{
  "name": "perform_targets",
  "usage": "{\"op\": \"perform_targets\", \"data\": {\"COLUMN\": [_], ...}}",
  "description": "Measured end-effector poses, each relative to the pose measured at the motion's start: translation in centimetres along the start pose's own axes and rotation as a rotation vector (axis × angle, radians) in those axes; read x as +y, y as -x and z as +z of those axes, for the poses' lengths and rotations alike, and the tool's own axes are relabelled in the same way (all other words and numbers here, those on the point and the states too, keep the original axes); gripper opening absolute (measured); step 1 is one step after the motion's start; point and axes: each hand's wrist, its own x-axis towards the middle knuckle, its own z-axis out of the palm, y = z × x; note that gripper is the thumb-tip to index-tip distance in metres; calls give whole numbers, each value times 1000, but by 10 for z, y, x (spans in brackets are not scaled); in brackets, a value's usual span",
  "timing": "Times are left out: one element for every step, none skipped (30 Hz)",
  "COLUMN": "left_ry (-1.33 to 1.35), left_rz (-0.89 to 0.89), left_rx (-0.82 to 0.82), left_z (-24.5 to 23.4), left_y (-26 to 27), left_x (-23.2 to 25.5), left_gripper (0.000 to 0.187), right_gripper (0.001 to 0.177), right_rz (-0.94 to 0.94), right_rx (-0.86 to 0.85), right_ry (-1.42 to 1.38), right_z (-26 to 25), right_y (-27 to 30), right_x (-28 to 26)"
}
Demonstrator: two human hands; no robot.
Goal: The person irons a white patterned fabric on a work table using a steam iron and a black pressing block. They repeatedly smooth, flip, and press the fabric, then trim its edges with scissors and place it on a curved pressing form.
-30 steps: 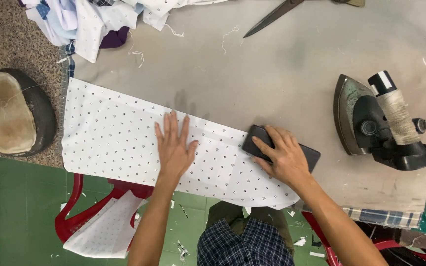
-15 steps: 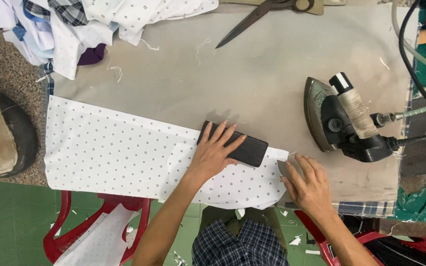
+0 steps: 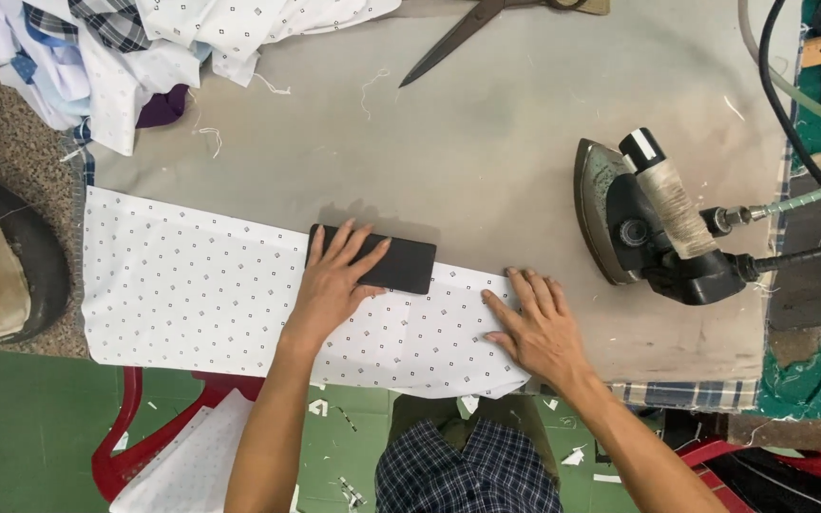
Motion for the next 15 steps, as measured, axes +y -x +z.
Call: {"op": "perform_targets", "data": {"left_ry": [11, 13, 31, 49, 51, 51, 51, 51, 56, 60, 59, 60, 61, 61, 55], "left_rz": [-18, -18, -21, -22, -19, -16, -14, -10, -19, -28, -23, -29, -35, -30, -33], "left_rx": [11, 11, 28, 44, 43, 51, 59, 58, 58, 59, 59, 57, 55, 56, 45], "left_z": [-2, -1, 0, 0, 1, 2, 2, 2, 1, 0, 2, 3, 5, 4, 3], "left_y": [2, 3, 4, 4, 5, 5, 5, 5, 5, 4, 5, 5, 5, 4, 3], "left_x": [-4, -4, -5, -6, -6, -6, -7, -6, -5, -4, -5, -6, -6, -2, 2], "left_gripper": [71, 71, 70, 69, 69, 69, 69, 69, 68, 68, 68, 68, 68, 68, 68], "right_gripper": [65, 65, 65, 64, 64, 64, 63, 63, 61, 60, 60, 58, 56, 56, 48], "right_rz": [1, 2, 13, 26, 29, 42, 55, 59, 67, 75, 79, 92, 105, 109, 128], "right_rx": [-3, -4, -8, -12, -13, -24, -35, -35, -29, -22, -21, -19, -16, -14, 36], "right_ry": [10, 11, 26, 41, 43, 55, 66, 68, 87, 106, 108, 113, 119, 122, 126], "right_z": [1, 1, 2, 2, 1, 1, 0, -3, -7, -10, -12, -13, -15, -21, -27], "right_y": [2, 7, 11, 16, 22, 28, 34, 38, 42, 45, 52, 59, 66, 70, 74], "right_x": [2, 6, 9, 13, 16, 20, 23, 26, 30, 33, 37, 41, 45, 48, 50]}}
